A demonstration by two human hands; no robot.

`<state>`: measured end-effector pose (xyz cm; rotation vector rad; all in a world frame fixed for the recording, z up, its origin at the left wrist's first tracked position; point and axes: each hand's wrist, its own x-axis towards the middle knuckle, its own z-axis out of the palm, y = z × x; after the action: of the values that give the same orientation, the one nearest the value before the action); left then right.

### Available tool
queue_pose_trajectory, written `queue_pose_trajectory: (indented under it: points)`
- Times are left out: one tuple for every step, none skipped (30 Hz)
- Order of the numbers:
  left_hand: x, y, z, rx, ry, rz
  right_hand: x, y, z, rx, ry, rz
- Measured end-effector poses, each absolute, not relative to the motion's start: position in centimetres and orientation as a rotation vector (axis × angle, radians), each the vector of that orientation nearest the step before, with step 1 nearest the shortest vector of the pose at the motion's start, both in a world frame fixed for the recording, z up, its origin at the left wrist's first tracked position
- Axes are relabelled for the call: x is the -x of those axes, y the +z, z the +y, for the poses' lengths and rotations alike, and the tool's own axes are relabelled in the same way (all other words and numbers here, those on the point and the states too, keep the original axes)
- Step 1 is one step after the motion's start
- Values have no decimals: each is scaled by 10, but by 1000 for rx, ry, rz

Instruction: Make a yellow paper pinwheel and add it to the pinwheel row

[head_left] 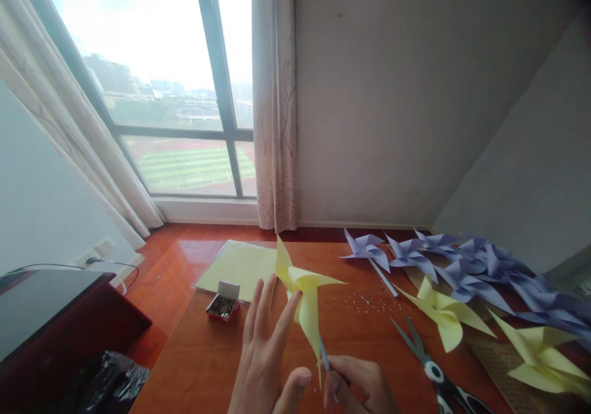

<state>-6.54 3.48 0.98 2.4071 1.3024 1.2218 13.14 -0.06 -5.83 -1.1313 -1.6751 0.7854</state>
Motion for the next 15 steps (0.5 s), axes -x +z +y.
queue_pose_trajectory:
  points:
    - [66,11,34,-2403,1210,1287,-132,-56,-1,1119,783,-1668]
    - [66,11,34,-2392,1207,1270,-132,-53,-2,1117,784,-1672]
    - [67,11,33,-2370,1215,1251,-132,-50,-3,1122,787,-1682]
    - [67,11,33,-2337,1234,1227,-133,-46,-3,1141,796,-1708]
    - [67,9,33,-2294,1269,1198,-133,-42,-4,1164,795,-1736]
    - [68,7,32,-2236,1308,1168,-134,-39,-4,1183,770,-1751]
    - [68,5,32,-2165,1354,1141,-134,-36,-5,1199,735,-1763]
    - [68,3,32,-2078,1401,1123,-134,-33,-5,1214,689,-1768]
    - [68,2,32,-1979,1427,1116,-133,-32,-5,1231,639,-1768]
    - [68,2,32,-1871,1437,1119,-133,-31,-6,1249,595,-1774]
    - [67,3,32,-1750,1411,1131,-133,-30,-6,1271,559,-1779]
    - [66,5,32,-1617,1350,1127,-132,-29,-7,1293,534,-1787]
    - [63,9,33,-1481,1301,1101,-132,-29,-7,1314,520,-1797]
    - [61,14,33,-1349,1271,1058,-132,-29,-8,1327,515,-1808]
    - [58,19,34,-1226,1250,1021,-133,-29,-8,1337,516,-1820]
